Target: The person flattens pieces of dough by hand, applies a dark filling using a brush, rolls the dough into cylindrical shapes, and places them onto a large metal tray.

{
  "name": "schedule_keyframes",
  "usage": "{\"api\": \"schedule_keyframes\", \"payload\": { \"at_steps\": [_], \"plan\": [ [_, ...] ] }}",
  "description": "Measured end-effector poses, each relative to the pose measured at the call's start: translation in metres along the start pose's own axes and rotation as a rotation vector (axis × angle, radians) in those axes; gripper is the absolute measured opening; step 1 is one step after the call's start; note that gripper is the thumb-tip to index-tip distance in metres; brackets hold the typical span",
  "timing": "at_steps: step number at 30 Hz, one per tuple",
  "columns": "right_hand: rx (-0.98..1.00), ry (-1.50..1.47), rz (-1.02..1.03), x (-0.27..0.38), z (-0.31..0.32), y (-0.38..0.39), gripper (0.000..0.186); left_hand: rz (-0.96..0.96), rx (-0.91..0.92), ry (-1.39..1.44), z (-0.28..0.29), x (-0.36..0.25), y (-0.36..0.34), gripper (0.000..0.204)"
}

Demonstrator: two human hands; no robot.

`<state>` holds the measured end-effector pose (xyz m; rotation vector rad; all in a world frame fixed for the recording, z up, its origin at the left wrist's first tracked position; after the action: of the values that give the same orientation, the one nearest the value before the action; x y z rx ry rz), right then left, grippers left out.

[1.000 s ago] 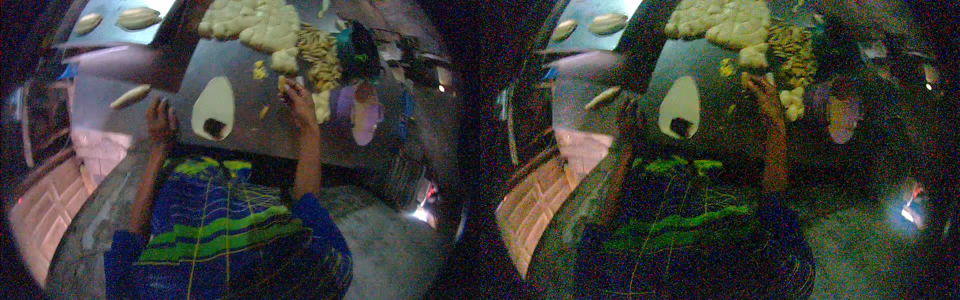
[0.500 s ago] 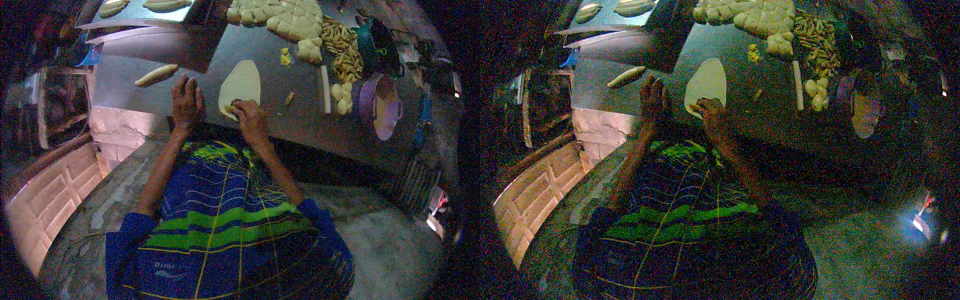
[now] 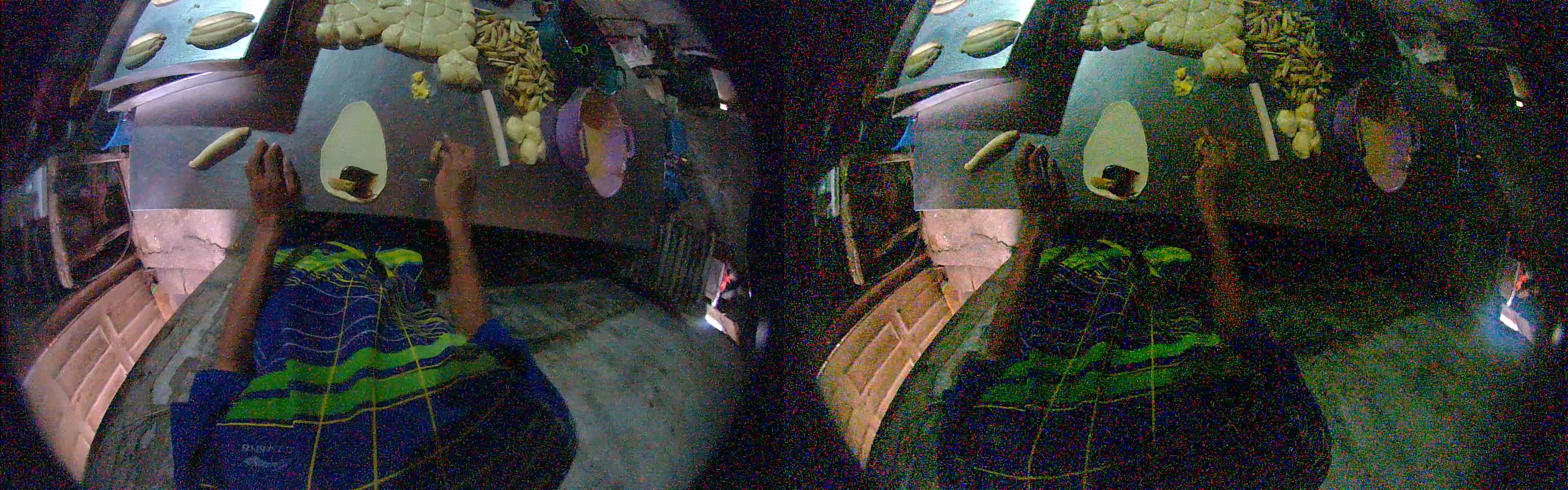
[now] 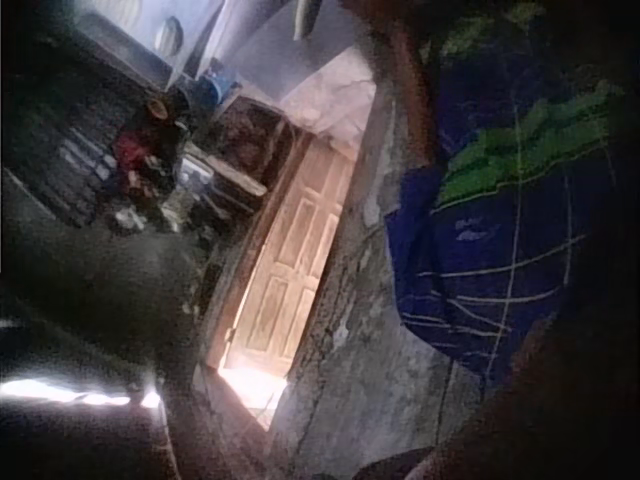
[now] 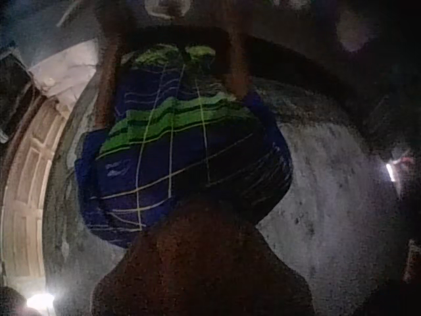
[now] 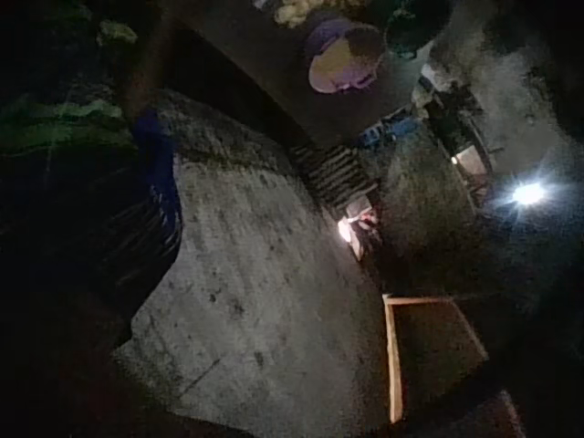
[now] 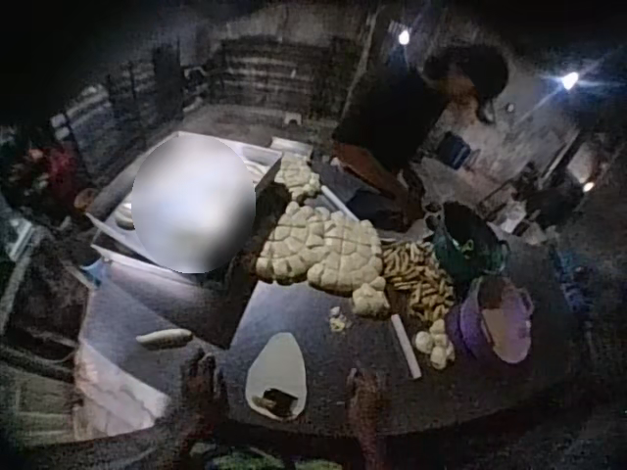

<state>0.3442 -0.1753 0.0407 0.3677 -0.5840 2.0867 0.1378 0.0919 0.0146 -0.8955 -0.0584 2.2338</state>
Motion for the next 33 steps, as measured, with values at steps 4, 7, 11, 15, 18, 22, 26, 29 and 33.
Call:
{"api": "schedule_keyframes", "payload": {
  "at_steps": [4, 7, 11, 15, 18, 22, 26, 29, 33],
  "plan": [
    [0.117, 0.023, -0.057, 0.007, 0.019, -0.019, 0.031, -0.021, 0.023, 0.007, 0.008, -0.008, -0.002, 0.033],
    [0.08, -0.15, -0.074, -0.015, 0.0, -0.009, 0.026, -0.037, 0.037, 0.018, 0.01, -0.004, -0.002, 0.032],
    [0.04, -0.455, -0.055, -0.006, -0.012, 0.009, 0.023, -0.074, 0.128, 0.172, 0.006, 0.0, 0.006, 0.034],
    [0.226, -0.239, 0.149, 0.074, 0.027, 0.016, 0.025, -0.11, 0.242, 0.327, -0.003, -0.021, 0.03, 0.038],
    [0.15, -0.103, 0.302, 0.065, 0.006, 0.03, 0.026, -0.203, 0.301, 0.286, 0.007, -0.038, 0.027, 0.031],
    [0.092, -0.157, 0.353, 0.054, 0.005, 0.035, 0.024, -0.231, 0.305, 0.263, 0.003, -0.04, 0.024, 0.027],
    [0.186, -0.197, 0.286, 0.066, 0.018, 0.039, 0.021, -0.258, 0.331, 0.289, 0.003, -0.04, 0.022, 0.029],
    [0.231, -0.179, 0.279, 0.061, 0.014, 0.042, 0.02, -0.239, 0.356, 0.287, 0.006, -0.041, 0.024, 0.029],
    [0.26, -0.117, 0.243, 0.07, 0.017, 0.038, 0.02, -0.221, 0.386, 0.255, 0.007, -0.046, 0.024, 0.031]
  ]
}}
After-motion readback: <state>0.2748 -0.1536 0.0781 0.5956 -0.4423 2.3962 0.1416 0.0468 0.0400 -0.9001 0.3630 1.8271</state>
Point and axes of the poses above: each hand's wrist, its own y-axis away from the middle knuckle, its own z-axis out of the back of the hand, x = y × z, the point moved 1 cm from there along -y, towards the middle knuckle, and after that the axes turned 11 degrees about z, right-handed, at the moved point
